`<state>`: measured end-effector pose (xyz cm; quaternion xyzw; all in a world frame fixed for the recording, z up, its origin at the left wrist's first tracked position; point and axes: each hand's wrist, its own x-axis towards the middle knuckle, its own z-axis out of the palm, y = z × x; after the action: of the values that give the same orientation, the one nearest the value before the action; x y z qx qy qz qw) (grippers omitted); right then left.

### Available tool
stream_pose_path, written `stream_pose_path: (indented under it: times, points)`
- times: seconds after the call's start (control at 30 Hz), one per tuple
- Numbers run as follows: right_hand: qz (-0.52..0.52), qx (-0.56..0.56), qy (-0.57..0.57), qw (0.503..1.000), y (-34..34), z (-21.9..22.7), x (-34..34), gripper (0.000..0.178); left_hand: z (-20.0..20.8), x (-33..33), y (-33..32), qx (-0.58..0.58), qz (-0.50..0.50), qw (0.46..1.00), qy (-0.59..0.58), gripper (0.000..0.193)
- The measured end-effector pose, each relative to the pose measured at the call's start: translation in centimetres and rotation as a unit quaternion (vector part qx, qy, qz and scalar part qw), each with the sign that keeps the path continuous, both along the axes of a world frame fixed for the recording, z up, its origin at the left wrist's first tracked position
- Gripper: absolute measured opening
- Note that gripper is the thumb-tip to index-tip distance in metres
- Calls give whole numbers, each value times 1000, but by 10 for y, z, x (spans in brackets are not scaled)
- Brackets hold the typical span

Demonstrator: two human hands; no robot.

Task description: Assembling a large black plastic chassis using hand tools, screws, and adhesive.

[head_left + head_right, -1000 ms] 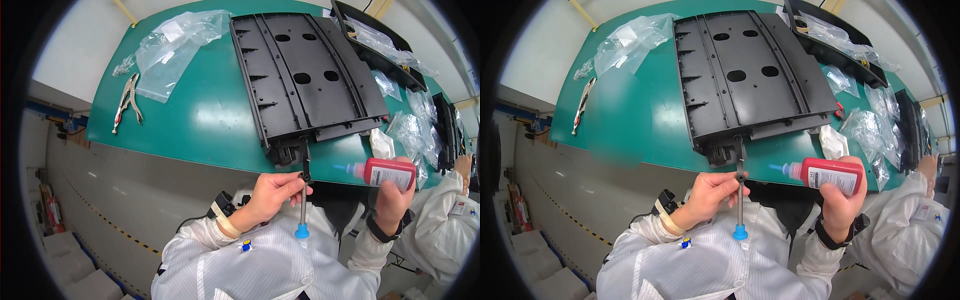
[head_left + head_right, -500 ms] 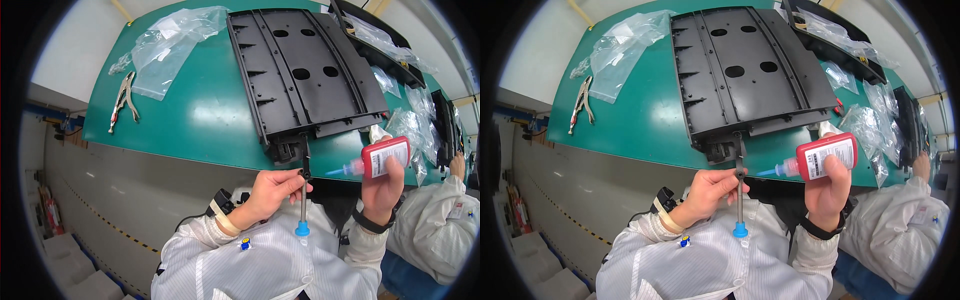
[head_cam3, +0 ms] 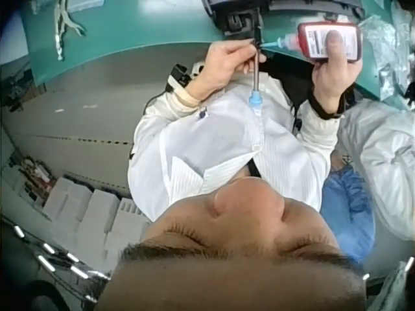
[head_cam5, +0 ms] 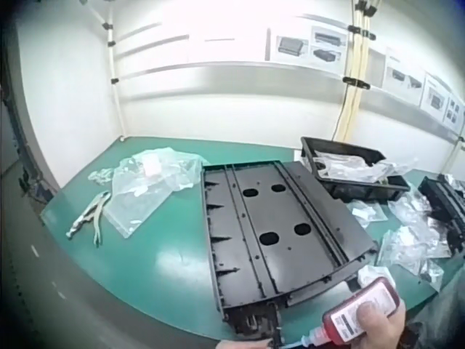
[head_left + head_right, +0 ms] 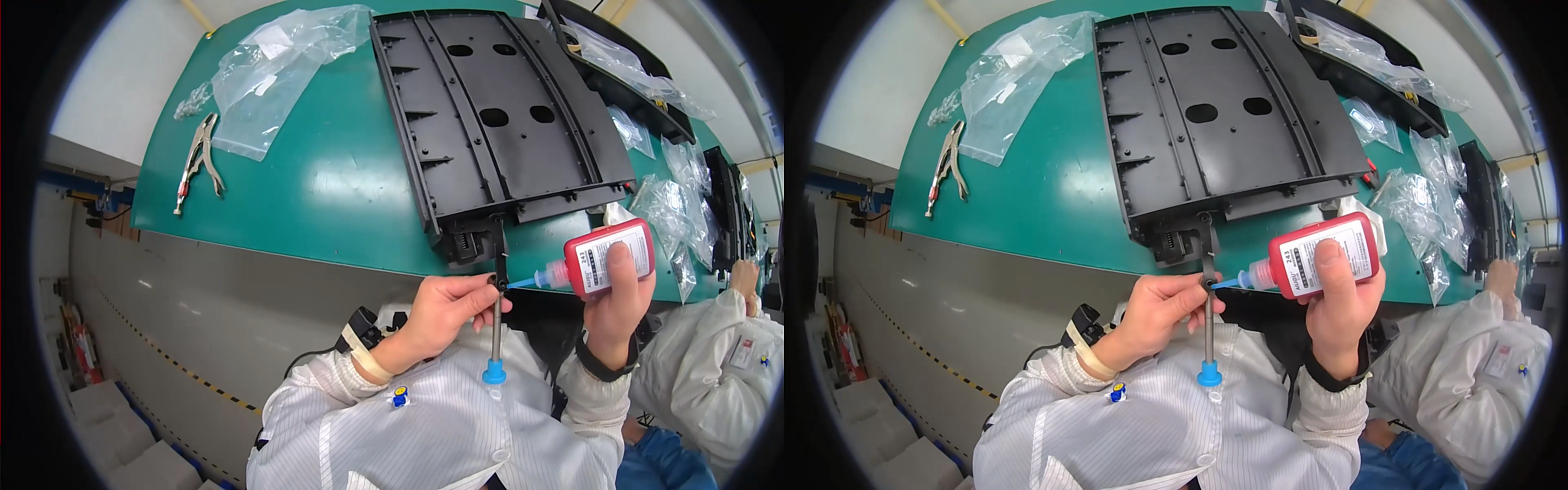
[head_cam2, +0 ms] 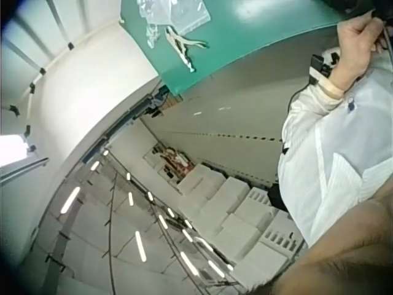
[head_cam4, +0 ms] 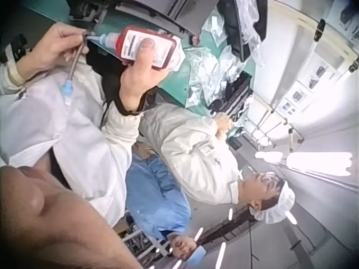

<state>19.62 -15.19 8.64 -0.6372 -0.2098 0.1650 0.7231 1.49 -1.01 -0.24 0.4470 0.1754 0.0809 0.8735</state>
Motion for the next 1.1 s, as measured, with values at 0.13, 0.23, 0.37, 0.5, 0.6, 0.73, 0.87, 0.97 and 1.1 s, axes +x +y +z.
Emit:
stream_pose_path:
  times: [0.13,0.23,0.37,0.5,0.6,0.73,0.87,0.97,1.1]
  points:
    - [-16,15,-23,999,7,9,-7,27,0,0,0,-2,1,1000,-3,35]
    - [-11,7,-35,999,7,9,-8,27,1,0,1,-2,0,1000,-2,35]
    - [-12,13,-31,999,6,13,-9,26,3,2,0,2,-5,1000,6,34]
    - [-15,29,4,999,7,9,-10,22,0,0,0,-8,-4,1000,20,33]
    - [9,26,23,999,0,2,-3,33,-1,-3,0,-10,5,1000,8,33]
    - [17,21,25,999,-8,-2,0,34,3,-1,1,-15,-1,1000,12,33]
    - [9,28,33,999,-11,-4,0,33,4,0,-1,-16,6,1000,11,34]
    - [-8,62,88,994,-18,-16,1,32,6,3,-3,-22,4,999,37,34]
    - [-9,122,245,962,-13,-26,-3,28,1,-1,-4,-23,39,997,68,33]
